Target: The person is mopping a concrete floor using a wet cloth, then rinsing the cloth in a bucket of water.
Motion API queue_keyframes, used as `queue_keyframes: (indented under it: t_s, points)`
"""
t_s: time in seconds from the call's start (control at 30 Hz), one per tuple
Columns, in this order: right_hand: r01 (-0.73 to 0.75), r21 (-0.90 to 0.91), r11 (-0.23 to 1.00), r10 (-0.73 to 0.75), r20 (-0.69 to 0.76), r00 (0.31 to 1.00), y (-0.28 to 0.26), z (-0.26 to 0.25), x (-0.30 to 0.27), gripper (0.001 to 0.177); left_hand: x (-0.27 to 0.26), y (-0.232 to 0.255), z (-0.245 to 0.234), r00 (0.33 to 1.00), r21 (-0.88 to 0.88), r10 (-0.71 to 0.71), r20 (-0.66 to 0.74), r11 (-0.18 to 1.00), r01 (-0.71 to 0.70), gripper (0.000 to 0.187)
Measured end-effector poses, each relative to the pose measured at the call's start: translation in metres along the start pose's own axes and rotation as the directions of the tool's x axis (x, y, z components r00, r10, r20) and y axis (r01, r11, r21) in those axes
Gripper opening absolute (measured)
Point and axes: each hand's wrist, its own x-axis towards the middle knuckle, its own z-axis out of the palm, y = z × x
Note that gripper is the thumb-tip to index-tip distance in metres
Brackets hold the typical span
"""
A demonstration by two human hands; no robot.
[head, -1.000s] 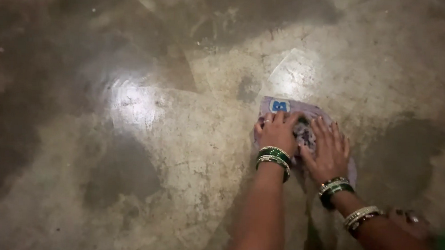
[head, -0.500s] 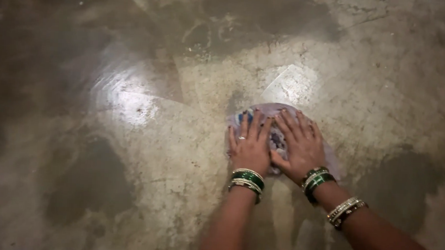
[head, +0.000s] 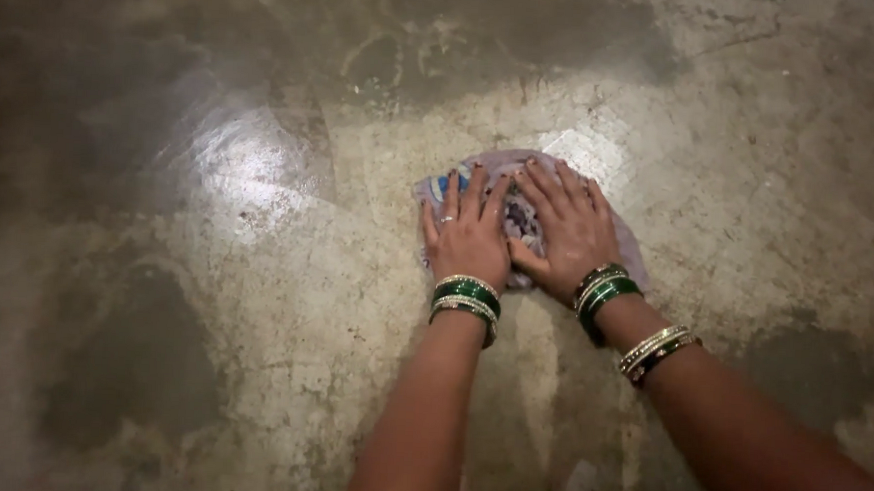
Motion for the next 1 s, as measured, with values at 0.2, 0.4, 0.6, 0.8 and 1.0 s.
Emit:
queue_keyframes:
  t_s: [0.2, 0.4, 0.6, 0.8, 1.0]
  points:
    - [-0.001, -0.009, 1.000, 0.001, 0.022, 1.000, 0.001, 0.000, -0.002, 0.084, -0.004, -0.003, 0.000, 1.000, -0.009, -0.001, 0.011, 1.000, 0.001, 0.057]
    - [-0.012, -0.010, 1.000, 0.012, 0.013, 1.000, -0.006, 0.003, -0.015, 0.080, -0.023, -0.006, -0.022, 0.997, -0.052, 0.021, 0.069, 0.999, -0.018, 0.057]
    - [-0.046, 0.042, 0.998, 0.047, -0.016, 0.999, -0.042, 0.001, -0.061, 0.075, -0.070, 0.002, -0.057, 0.995, -0.078, -0.030, 0.094, 0.996, 0.038, 0.050]
    - [-0.019, 0.052, 0.998, 0.015, 0.077, 0.997, -0.074, -0.012, -0.097, 0.083, -0.094, 0.006, -0.081, 0.983, 0.019, -0.061, 0.174, 0.998, 0.059, 0.042]
    - [0.076, -0.070, 0.995, -0.066, 0.138, 0.988, -0.056, -0.018, -0.059, 0.097, -0.066, -0.010, -0.062, 0.994, -0.066, 0.072, 0.078, 0.996, -0.067, 0.056]
